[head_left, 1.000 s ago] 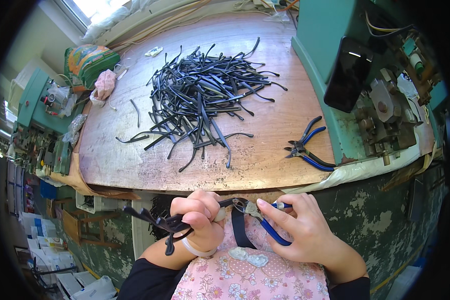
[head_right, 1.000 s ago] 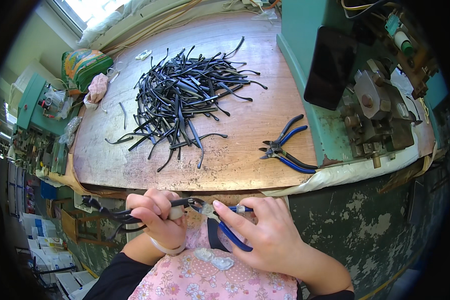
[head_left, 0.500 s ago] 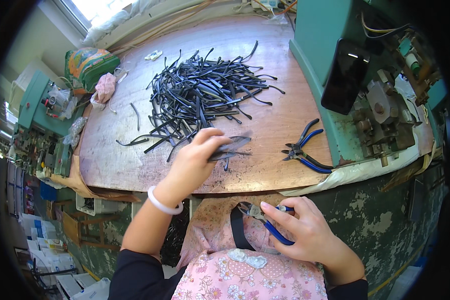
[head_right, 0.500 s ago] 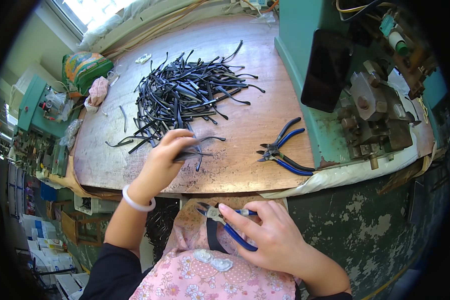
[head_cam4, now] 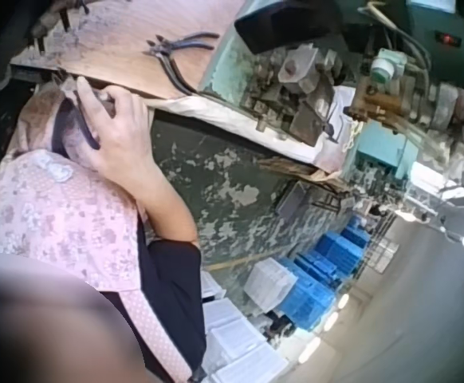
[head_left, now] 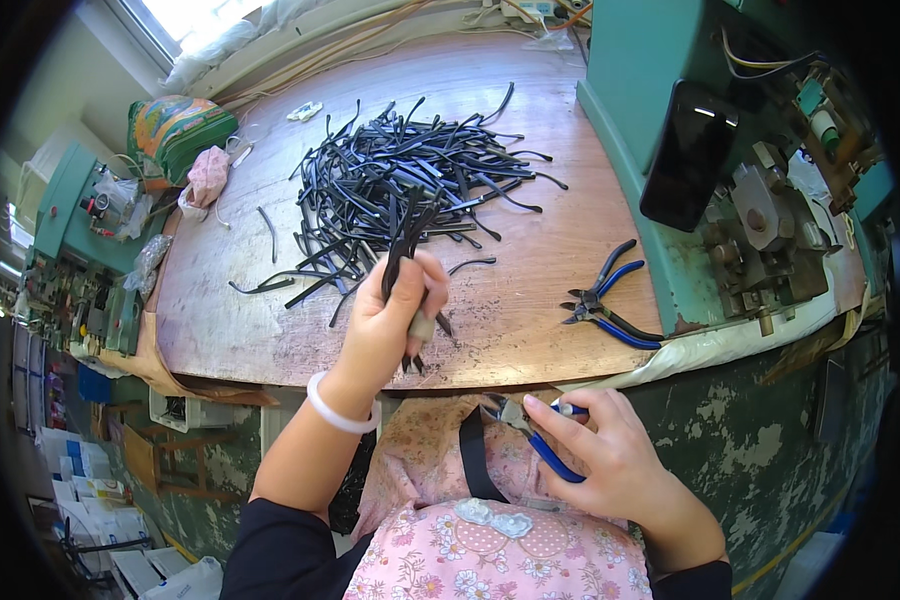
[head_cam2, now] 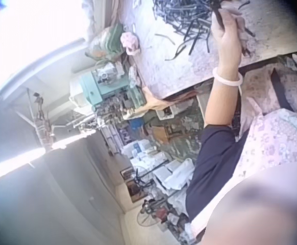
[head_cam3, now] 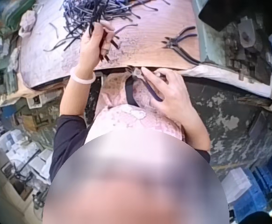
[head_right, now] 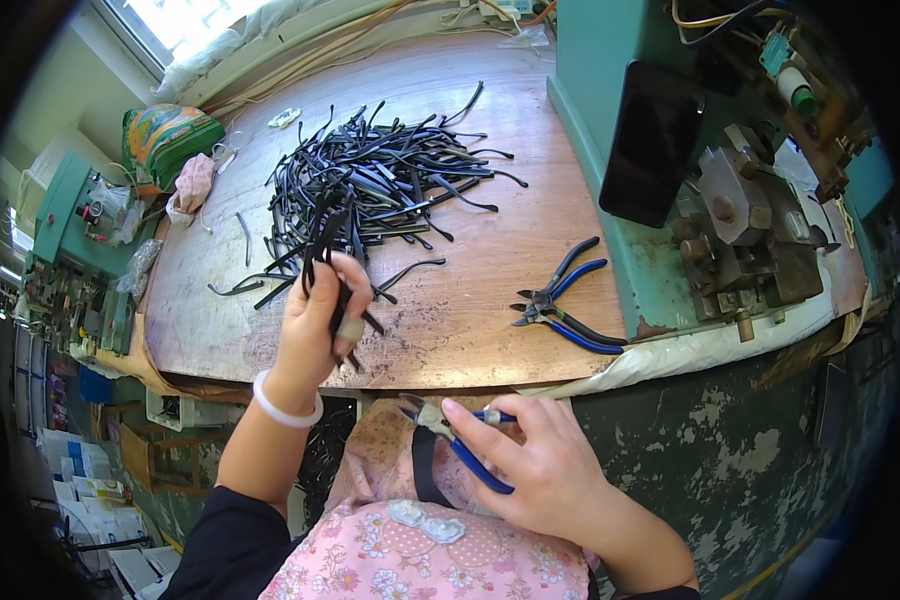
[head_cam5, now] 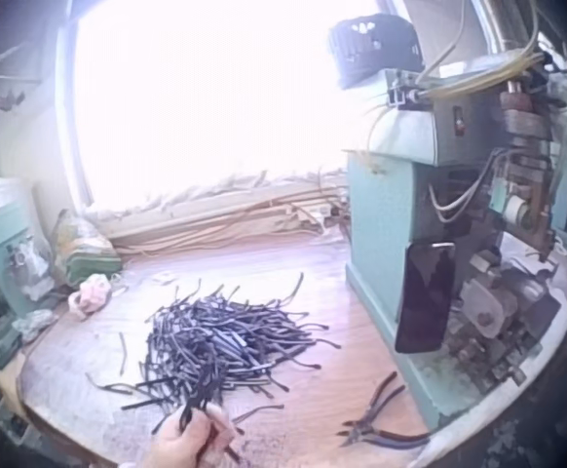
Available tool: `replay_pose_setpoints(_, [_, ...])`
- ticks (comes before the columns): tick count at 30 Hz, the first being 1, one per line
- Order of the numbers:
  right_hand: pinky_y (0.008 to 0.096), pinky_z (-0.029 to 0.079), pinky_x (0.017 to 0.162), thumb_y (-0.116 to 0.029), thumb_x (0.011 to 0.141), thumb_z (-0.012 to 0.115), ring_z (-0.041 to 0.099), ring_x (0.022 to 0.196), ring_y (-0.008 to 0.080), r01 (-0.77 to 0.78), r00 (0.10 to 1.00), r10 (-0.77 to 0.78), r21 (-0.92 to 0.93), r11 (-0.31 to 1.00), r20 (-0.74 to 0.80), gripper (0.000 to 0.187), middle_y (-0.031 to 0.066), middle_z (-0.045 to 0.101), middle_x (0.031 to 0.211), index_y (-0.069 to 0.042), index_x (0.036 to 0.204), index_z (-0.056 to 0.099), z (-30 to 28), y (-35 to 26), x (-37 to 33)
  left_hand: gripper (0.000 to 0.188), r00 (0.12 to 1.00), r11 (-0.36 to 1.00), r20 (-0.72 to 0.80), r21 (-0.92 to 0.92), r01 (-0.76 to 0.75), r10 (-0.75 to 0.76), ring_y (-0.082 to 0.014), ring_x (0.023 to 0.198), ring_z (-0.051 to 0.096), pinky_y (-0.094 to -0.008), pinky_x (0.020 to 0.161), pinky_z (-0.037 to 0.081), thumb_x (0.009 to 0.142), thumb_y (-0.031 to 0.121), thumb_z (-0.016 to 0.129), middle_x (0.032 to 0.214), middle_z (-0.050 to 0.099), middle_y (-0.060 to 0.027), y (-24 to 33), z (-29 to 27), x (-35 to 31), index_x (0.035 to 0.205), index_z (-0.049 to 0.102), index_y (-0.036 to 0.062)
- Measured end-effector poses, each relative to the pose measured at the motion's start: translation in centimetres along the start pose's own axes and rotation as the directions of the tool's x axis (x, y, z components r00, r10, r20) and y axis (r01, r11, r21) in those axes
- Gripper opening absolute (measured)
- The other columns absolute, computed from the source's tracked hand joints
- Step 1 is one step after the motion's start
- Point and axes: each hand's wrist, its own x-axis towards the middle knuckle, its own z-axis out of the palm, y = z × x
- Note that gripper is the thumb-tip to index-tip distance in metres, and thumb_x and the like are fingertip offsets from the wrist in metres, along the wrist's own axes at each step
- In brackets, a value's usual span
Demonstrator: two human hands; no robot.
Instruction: The person repeatedly picks up black cables from a pile on a workbench and uses blue-handled pliers to cut the ends. The cut pieces are discarded back onto the table. The task continues throughout the clip.
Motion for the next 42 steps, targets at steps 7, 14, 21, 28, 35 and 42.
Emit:
replay_pose_setpoints(7, [0.0421, 0.041, 0.085, -0.022, 0.072, 0.076, 0.051, 0.098, 0.0269, 0.114, 0.993, -0.107, -0.16, 0.98, 0.052, 0.061, 0.008, 0.051, 0.11, -0.022, 0.131, 0.064, 0.0, -0.6, 0.9, 0.051, 0.938, 0.897, 0.256, -0.314, 0.31, -0.234, -0.0028, 0.039, 0.026, -0.019, 0.034, 0.024, 0.104, 0.057, 0.033, 0.065, 0.043, -0.0005, 1.6, 0.8, -2.3, 0.083, 0.045, 0.0114])
replay_pose_setpoints(14, [0.0406, 0.043, 0.083, -0.02, 0.071, 0.076, 0.051, 0.099, 0.0263, 0.152, 0.988, -0.142, -0.186, 0.971, 0.064, 0.063, 0.0079, 0.05, 0.107, -0.022, 0.132, 0.064, -0.2, -0.5, 0.8, 0.052, 0.907, 0.85, 0.326, -0.365, 0.381, -0.267, -0.0031, 0.038, 0.026, -0.0188, 0.035, 0.024, 0.103, 0.057, 0.033, 0.064, 0.043, 0.0001, 1.9, 1.2, -2.7, 0.082, 0.044, 0.0114])
replay_pose_setpoints(21, [0.0403, 0.045, 0.079, -0.018, 0.069, 0.077, 0.054, 0.086, 0.0291, 0.04, 0.997, -0.037, -0.045, 0.998, 0.071, 0.066, 0.0109, 0.052, 0.102, -0.021, 0.133, 0.063, -0.4, -0.4, 0.3, 0.049, 0.953, 0.926, -0.117, -0.23, -0.298, 0.278, -0.008, 0.036, 0.03, -0.0232, 0.038, 0.032, 0.101, 0.06, 0.032, 0.062, 0.041, 0.0018, 0.6, 3.6, -6.7, 0.084, 0.04, 0.0151])
replay_pose_setpoints(28, [0.0406, 0.045, 0.078, -0.02, 0.07, 0.077, 0.054, 0.087, 0.0288, -0.002, 1.0, 0.003, -0.044, 0.999, 0.024, 0.065, 0.0112, 0.052, 0.103, -0.022, 0.133, 0.063, 0.0, -1.6, 0.5, 0.053, 0.753, 0.773, -0.329, -0.097, -0.627, 0.57, -0.0082, 0.04, 0.033, -0.0233, 0.044, 0.036, 0.1, 0.061, 0.028, 0.066, 0.046, -0.0044, -1.6, 5.8, -8.0, 0.089, 0.04, 0.0105])
replay_pose_setpoints(35, [0.0357, 0.049, 0.071, -0.021, 0.068, 0.079, 0.056, 0.081, 0.0259, 0.042, 0.997, -0.037, -0.085, 0.996, 0.061, 0.067, 0.0102, 0.053, 0.098, -0.021, 0.134, 0.062, -0.2, -1.0, -0.2, 0.05, 0.966, 0.904, -0.136, -0.342, -0.256, 0.222, -0.0088, 0.042, 0.037, -0.0224, 0.044, 0.036, 0.103, 0.054, 0.032, 0.074, 0.05, -0.0076, 0.2, 3.1, -7.4, 0.091, 0.046, 0.0078])
replay_pose_setpoints(42, [0.0351, 0.049, 0.071, -0.022, 0.074, 0.078, 0.056, 0.078, 0.0247, 0.055, 0.998, -0.055, 0.009, 0.998, 0.042, 0.06, 0.0101, 0.053, 0.097, -0.02, 0.133, 0.063, 0.4, -0.8, -0.3, 0.028, 0.957, 0.935, -0.289, 0.349, 0.07, 0.036, -0.0139, 0.076, 0.058, -0.0291, 0.068, 0.051, 0.102, 0.029, 0.058, 0.089, 0.055, -0.0043, 1.0, -1.3, -1.6, 0.093, 0.053, 0.0026])
